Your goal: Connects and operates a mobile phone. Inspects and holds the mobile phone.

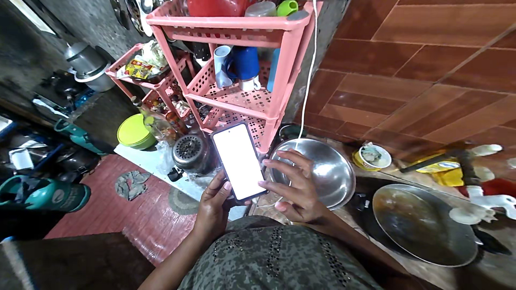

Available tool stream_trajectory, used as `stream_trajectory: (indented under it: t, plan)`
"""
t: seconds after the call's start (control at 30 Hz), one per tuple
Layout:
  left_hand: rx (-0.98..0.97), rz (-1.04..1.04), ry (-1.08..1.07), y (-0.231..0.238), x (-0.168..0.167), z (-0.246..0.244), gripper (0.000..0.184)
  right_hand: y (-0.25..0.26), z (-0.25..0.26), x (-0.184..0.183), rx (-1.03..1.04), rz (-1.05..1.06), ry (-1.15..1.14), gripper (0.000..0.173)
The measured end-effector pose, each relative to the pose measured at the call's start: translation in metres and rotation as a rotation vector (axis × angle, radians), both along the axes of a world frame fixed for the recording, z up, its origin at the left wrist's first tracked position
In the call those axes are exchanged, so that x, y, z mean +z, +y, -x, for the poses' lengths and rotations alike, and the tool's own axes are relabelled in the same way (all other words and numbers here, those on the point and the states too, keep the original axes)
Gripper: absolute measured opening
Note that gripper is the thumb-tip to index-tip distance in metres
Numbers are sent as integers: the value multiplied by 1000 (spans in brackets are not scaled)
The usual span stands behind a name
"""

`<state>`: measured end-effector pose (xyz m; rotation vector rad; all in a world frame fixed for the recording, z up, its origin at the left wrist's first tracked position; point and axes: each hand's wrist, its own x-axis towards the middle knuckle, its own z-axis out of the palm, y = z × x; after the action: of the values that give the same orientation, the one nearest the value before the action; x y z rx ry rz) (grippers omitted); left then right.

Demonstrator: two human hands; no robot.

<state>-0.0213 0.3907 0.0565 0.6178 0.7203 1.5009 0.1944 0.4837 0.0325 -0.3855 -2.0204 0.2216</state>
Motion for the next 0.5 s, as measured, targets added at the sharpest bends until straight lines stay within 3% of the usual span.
stream_trajectory:
  t: [0.5]
  plan:
    - [21, 12, 23, -6, 3, 2, 39, 1, 12, 4, -1, 19, -40, 59]
